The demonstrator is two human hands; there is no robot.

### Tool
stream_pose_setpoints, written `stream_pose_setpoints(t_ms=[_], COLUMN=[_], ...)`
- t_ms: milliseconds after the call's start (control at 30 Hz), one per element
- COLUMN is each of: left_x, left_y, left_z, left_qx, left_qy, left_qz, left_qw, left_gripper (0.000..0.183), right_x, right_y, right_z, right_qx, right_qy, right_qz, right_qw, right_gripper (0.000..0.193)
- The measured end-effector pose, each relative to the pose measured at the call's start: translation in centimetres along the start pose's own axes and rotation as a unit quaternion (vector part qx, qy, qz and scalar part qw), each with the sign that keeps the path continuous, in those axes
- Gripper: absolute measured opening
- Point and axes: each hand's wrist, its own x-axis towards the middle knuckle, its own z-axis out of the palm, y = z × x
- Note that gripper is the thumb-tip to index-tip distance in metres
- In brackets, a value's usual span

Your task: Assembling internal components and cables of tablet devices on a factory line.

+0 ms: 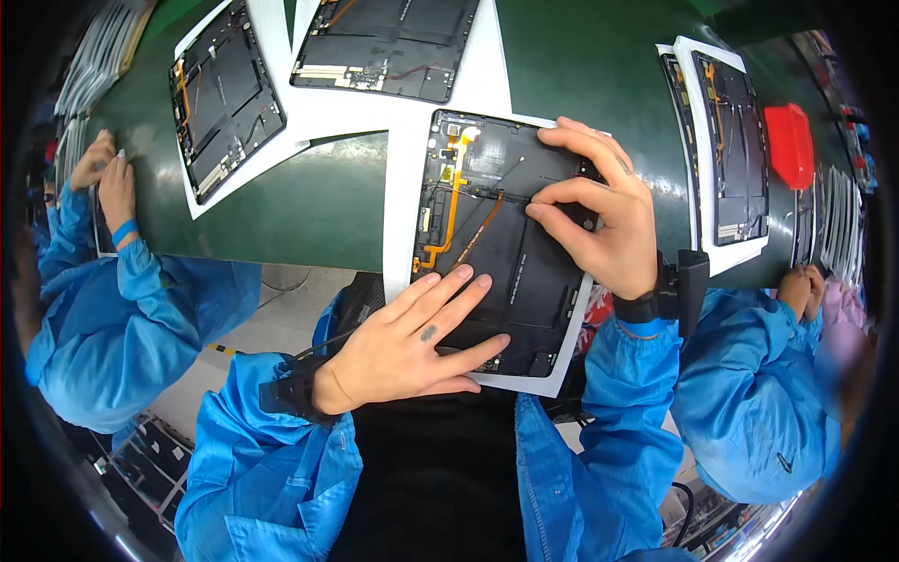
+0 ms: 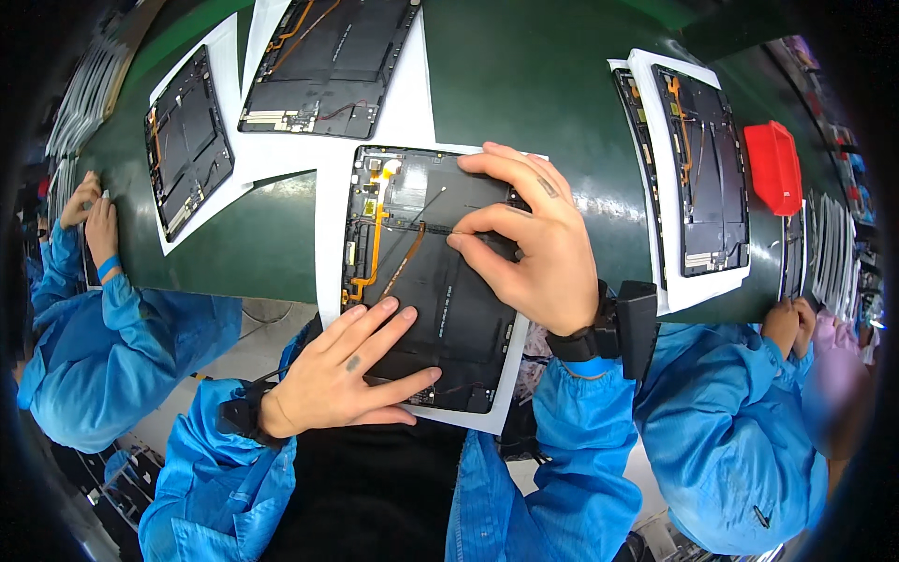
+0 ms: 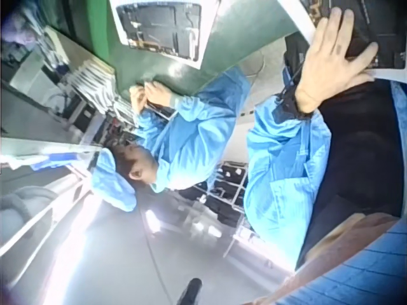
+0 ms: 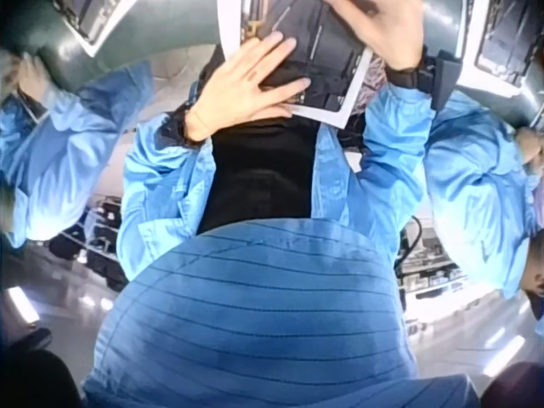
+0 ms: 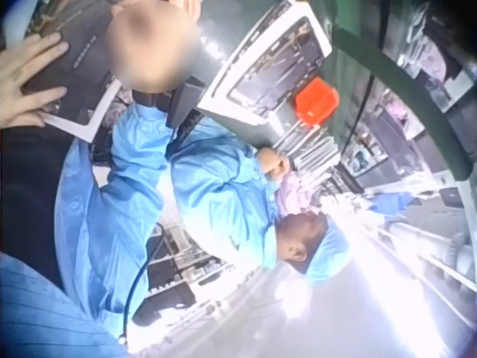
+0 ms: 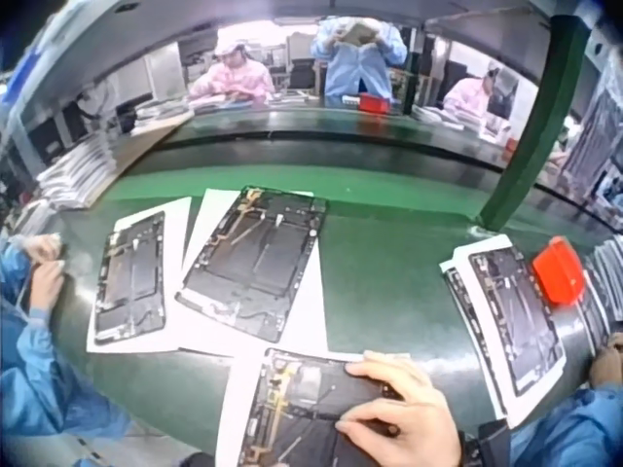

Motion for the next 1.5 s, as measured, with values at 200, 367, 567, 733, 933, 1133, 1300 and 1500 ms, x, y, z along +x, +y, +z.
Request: stream_pose_setpoints(t_ms=[200,367,567,733,933,1133,1300,1500], left_x=[-0.3,-0.4,-0.5,-0.4,-0.2,-0.1,0.1,1.3], left_y=[-0.5,-0.7,-1.0,-1.0,-1.0,-1.0,-0.7,0.0], left_z=[0.7,1.0,1.2,1.1,0.6,0.2,0.2,-0.5], left_qx=[0.059,0.074,0.093,0.091,0.068,0.039,0.039,0.033], left_qy=[-0.006,-0.006,-0.005,-0.011,-0.018,-0.027,-0.03,-0.016], left_qz=[0.019,0.026,0.039,0.039,0.038,0.031,0.01,-0.043], left_qw=[0.998,0.997,0.995,0.995,0.997,0.998,0.999,0.998], left_gripper=[0.057,0.058,0.06,0.061,0.066,0.073,0.074,0.071], right_x=[0.0,-0.1,-0.2,-0.2,-0.2,-0.3,-0.4,-0.3], right_y=[-0.2,-0.2,0.0,0.1,0.0,-0.1,-0.1,0.0], right_z=[0.2,0.2,0.4,0.4,0.4,0.6,0.6,0.5], right_qx=[0.009,0.023,0.024,0.022,0.018,0.014,0.016,0.012], right_qy=[0.005,0.015,0.022,0.025,0.024,0.031,0.028,0.028], right_qz=[0.028,0.044,0.047,0.045,0.049,0.046,0.051,0.042], right_qw=[1.0,0.999,0.998,0.998,0.998,0.998,0.998,0.999], right_gripper=[0.012,0.013,0.015,0.015,0.016,0.016,0.016,0.016])
